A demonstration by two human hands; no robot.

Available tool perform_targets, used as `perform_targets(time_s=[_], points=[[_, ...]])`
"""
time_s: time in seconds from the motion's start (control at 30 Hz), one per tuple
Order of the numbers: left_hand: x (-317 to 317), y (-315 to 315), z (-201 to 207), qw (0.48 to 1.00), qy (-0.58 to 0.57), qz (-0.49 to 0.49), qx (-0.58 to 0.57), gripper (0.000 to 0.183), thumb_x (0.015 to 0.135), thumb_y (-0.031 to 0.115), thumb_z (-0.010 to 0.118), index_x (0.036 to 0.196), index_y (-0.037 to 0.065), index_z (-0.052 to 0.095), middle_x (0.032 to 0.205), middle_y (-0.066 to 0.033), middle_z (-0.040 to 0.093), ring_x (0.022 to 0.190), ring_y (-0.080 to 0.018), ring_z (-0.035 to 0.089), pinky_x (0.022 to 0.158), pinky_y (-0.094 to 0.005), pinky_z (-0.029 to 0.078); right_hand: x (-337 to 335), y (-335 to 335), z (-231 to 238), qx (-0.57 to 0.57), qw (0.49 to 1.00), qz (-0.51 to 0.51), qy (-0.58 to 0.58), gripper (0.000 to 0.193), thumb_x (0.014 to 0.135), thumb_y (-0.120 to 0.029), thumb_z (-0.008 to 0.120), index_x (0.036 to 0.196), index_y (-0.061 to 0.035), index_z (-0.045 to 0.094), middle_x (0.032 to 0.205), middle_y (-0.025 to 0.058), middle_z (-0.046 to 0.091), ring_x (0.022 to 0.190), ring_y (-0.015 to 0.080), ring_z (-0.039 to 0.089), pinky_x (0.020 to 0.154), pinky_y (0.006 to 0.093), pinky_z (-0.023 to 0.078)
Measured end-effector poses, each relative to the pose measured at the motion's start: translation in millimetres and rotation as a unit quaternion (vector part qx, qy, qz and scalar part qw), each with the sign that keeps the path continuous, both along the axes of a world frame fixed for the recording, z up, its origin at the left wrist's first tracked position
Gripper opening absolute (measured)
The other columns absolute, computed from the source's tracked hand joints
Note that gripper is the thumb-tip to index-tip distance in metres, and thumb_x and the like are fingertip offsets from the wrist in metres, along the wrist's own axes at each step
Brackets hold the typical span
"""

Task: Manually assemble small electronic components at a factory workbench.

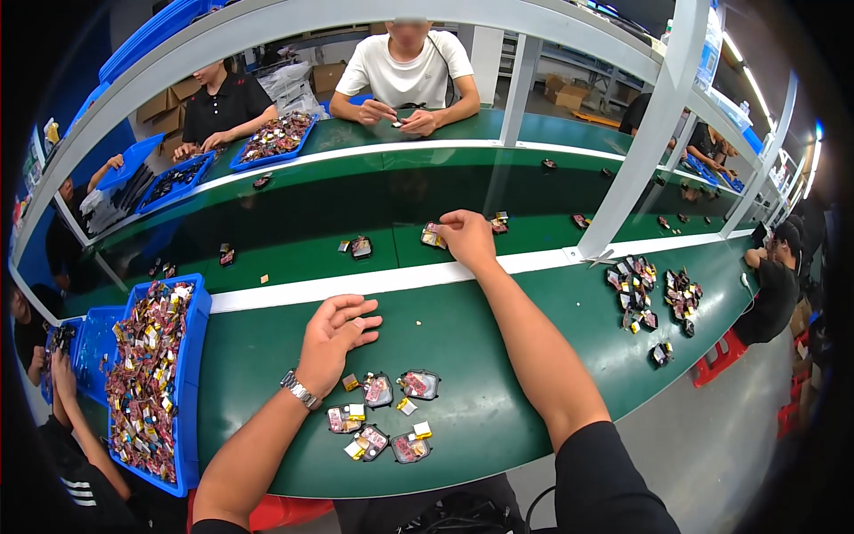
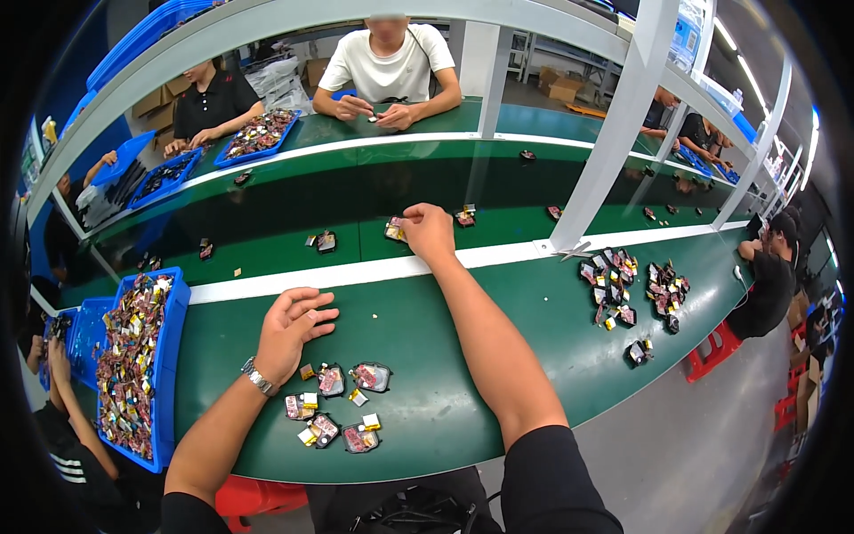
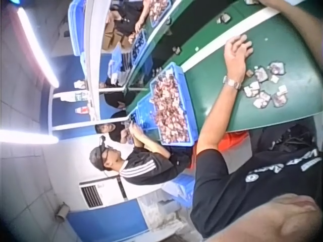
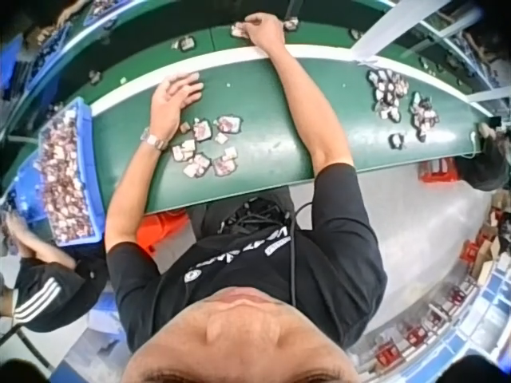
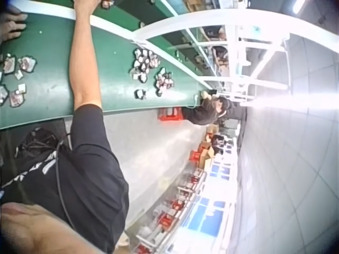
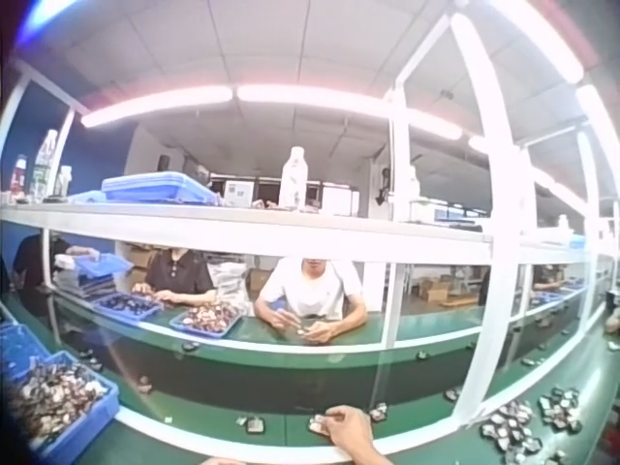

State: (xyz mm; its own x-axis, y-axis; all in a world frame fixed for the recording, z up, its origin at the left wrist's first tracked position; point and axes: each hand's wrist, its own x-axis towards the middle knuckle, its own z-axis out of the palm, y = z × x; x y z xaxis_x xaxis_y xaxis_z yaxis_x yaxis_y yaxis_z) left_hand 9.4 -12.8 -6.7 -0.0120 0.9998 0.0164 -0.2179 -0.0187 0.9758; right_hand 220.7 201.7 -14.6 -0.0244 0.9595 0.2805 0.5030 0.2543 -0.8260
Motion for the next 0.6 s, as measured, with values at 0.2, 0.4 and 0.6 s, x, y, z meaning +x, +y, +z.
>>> perform_targets(time_s=[0.2, 0.4, 0.6], points=[[-0.2, -0.2, 0.0, 1.000, -0.014, -0.005, -0.002, 0.028, 0.094, 0.001, 0.051, 0.122, -0.001, 0.048, 0.125, -0.0208, 0.059, 0.110, -0.0269, 0.063, 0.092, -0.0366, 0.054, 55.9, 15.7, -2.1, 0.063, 0.938, -0.220, -0.260, 0.060, 0.074, -0.038, 0.080, 0.114, -0.0011, 0.055, 0.116, 0.0190, 0.055, 0.111, 0.0364, 0.052, 0.091, 0.0464, 0.049], [0.3, -2.7, 4.5, 1.000, 0.008, -0.006, 0.003, 0.026, 0.095, 0.003, 0.051, 0.120, -0.002, 0.050, 0.121, -0.0202, 0.061, 0.107, -0.0247, 0.064, 0.091, -0.0355, 0.055, 75.7, 23.0, -10.2, 0.053, 0.952, -0.217, -0.207, 0.059, 0.071, -0.025, 0.082, 0.114, 0.0026, 0.053, 0.105, 0.0179, 0.063, 0.100, 0.0341, 0.061, 0.088, 0.0443, 0.050], [-13.6, 1.8, 3.1, 0.999, 0.004, 0.032, 0.004, 0.024, 0.098, 0.009, 0.048, 0.119, -0.003, 0.051, 0.116, -0.0180, 0.063, 0.099, -0.0219, 0.066, 0.085, -0.0332, 0.056, 32.3, -39.7, 22.9, 0.108, 0.992, 0.052, 0.046, 0.062, 0.070, -0.014, 0.082, 0.123, -0.0039, 0.053, 0.101, 0.0097, 0.067, 0.093, 0.0197, 0.064, 0.082, 0.0333, 0.050]])
